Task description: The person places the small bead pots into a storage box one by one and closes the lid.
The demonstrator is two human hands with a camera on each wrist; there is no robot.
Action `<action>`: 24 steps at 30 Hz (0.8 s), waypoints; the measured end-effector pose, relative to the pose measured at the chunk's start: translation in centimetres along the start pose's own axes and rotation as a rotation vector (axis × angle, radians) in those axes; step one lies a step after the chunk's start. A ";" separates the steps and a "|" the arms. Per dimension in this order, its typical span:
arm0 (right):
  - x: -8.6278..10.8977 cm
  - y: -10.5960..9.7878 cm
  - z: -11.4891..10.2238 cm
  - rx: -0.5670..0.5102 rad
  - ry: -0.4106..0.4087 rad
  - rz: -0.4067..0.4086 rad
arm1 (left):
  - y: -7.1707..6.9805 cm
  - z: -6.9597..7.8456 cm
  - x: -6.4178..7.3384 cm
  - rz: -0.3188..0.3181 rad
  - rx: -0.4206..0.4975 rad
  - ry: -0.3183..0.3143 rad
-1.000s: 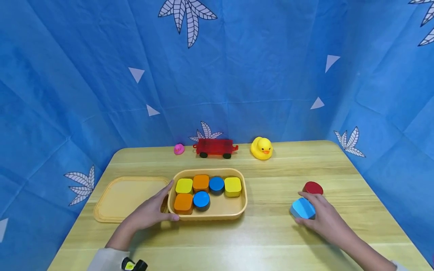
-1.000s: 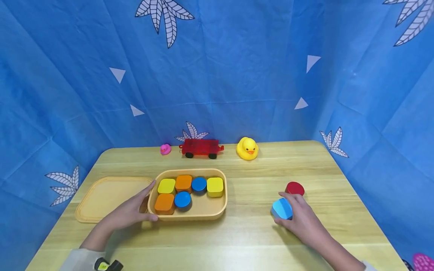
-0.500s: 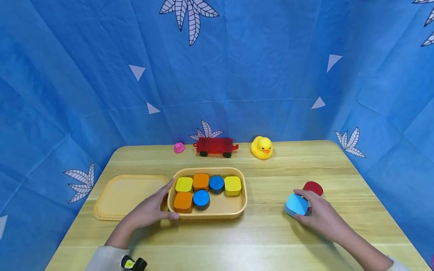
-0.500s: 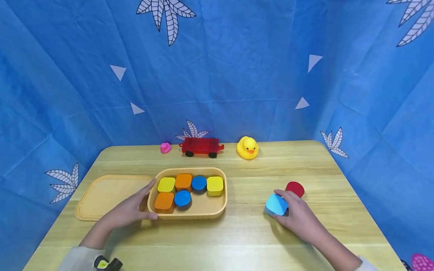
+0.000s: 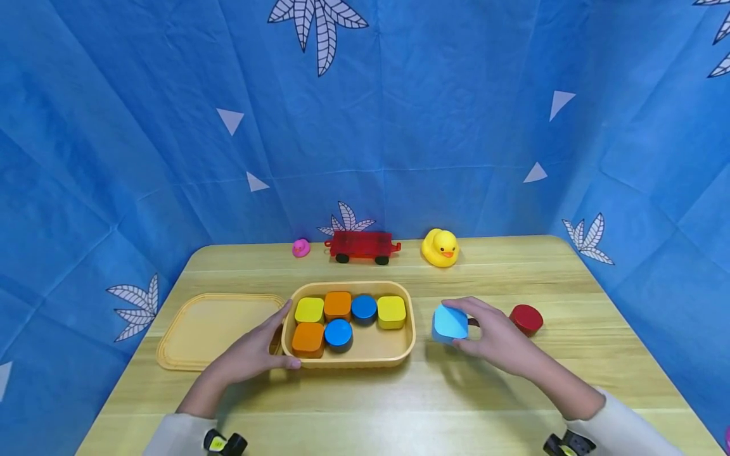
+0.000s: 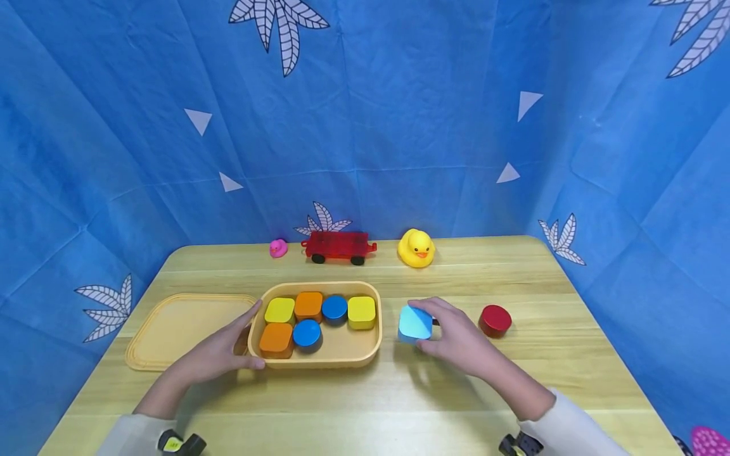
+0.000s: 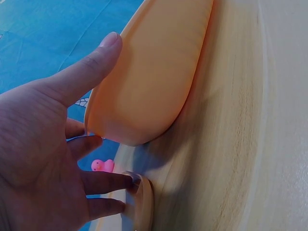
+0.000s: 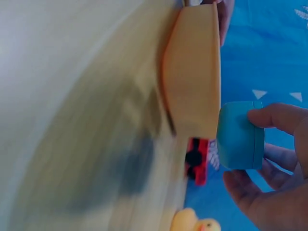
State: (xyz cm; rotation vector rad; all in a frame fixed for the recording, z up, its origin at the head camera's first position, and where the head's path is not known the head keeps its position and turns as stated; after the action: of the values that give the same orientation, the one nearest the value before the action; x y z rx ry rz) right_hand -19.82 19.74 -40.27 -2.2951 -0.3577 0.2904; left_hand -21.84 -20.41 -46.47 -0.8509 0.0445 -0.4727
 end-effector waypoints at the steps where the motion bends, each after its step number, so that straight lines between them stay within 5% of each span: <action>1: -0.4 0.3 -0.4 -0.007 -0.013 -0.010 | 0.0 0.0 0.0 0.000 0.001 0.004; 13: -5.1 4.7 -4.5 -0.099 -0.036 -0.122 | -0.1 0.1 0.1 0.002 0.011 0.005; 24: -7.1 9.0 -7.1 0.005 -0.120 -0.186 | 0.1 0.0 0.0 0.002 0.011 0.001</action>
State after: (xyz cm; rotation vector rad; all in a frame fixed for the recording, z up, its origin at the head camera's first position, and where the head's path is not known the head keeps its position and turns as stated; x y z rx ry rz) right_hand -22.69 6.65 -41.45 -2.2255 -0.6262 0.3349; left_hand -21.79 -20.40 -46.53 -0.8397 0.0439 -0.4710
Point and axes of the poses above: each hand's wrist, its own x-axis away from the middle knuckle, its own y-axis out of the palm, z = x × y, the point moved 8 cm from there along -x, towards the middle knuckle, and after that the axes turned 2 degrees about y, right-handed, at the moved point
